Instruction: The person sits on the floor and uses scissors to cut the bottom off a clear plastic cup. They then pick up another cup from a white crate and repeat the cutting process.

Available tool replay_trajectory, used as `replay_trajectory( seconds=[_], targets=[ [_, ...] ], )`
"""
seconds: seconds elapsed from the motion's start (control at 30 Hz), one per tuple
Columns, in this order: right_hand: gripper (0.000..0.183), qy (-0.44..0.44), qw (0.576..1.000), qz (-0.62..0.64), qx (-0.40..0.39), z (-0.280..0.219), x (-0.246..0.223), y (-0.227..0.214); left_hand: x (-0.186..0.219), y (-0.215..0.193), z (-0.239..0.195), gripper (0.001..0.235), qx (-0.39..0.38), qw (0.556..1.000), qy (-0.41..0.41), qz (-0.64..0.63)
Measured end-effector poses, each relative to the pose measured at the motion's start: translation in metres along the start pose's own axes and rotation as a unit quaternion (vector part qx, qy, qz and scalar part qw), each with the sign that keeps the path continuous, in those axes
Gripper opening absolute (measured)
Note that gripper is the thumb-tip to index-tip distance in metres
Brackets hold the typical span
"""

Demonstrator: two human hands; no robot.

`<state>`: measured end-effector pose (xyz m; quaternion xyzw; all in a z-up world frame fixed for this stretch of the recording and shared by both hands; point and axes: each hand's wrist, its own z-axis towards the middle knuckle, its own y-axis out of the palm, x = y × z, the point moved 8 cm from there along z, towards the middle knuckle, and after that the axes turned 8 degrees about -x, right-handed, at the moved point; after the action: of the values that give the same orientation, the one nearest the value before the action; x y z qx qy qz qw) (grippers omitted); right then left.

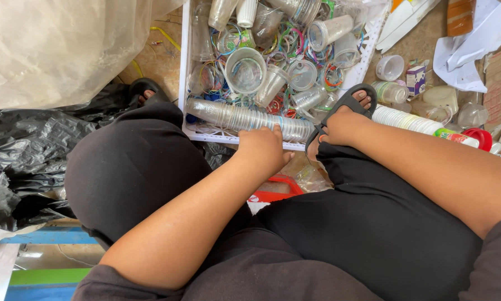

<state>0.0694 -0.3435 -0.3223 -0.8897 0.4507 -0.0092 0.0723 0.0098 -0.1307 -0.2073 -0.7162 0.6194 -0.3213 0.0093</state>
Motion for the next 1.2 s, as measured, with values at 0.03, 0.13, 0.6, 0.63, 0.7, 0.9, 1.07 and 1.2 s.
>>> replay_trajectory(
  seconds=[0.03,0.13,0.6,0.63,0.7,0.9,1.07,1.2],
  targets=[
    [0.060,0.006,1.000,0.005,-0.005,-0.017,-0.012,-0.013,0.000,0.001,0.001,0.076,-0.001,1.000,0.000,0.001],
    [0.059,0.014,1.000,0.025,0.000,-0.010,-0.008,-0.013,0.002,0.003,0.002,0.075,0.003,1.000,-0.001,0.005],
    [0.057,0.018,1.000,0.021,0.011,0.011,0.007,0.000,0.007,0.007,0.005,0.075,-0.010,1.000,0.007,0.003],
    [0.058,0.015,1.000,0.021,0.004,0.017,0.010,0.006,0.007,0.007,0.004,0.075,-0.010,1.000,0.006,0.002],
    [0.058,0.015,1.000,0.018,0.002,0.017,0.009,0.006,0.007,0.007,0.004,0.075,-0.007,1.000,0.006,0.002],
    [0.058,0.024,1.000,0.010,0.001,0.008,0.006,0.002,0.007,0.006,0.004,0.075,-0.007,1.000,0.009,0.003],
    [0.058,0.029,1.000,-0.001,0.001,0.002,0.002,-0.004,0.005,0.002,0.002,0.075,-0.013,1.000,0.006,0.000],
    [0.059,0.022,0.999,-0.026,-0.006,0.007,0.004,0.001,0.007,0.007,0.004,0.076,-0.010,1.000,0.007,0.000]
  ],
)
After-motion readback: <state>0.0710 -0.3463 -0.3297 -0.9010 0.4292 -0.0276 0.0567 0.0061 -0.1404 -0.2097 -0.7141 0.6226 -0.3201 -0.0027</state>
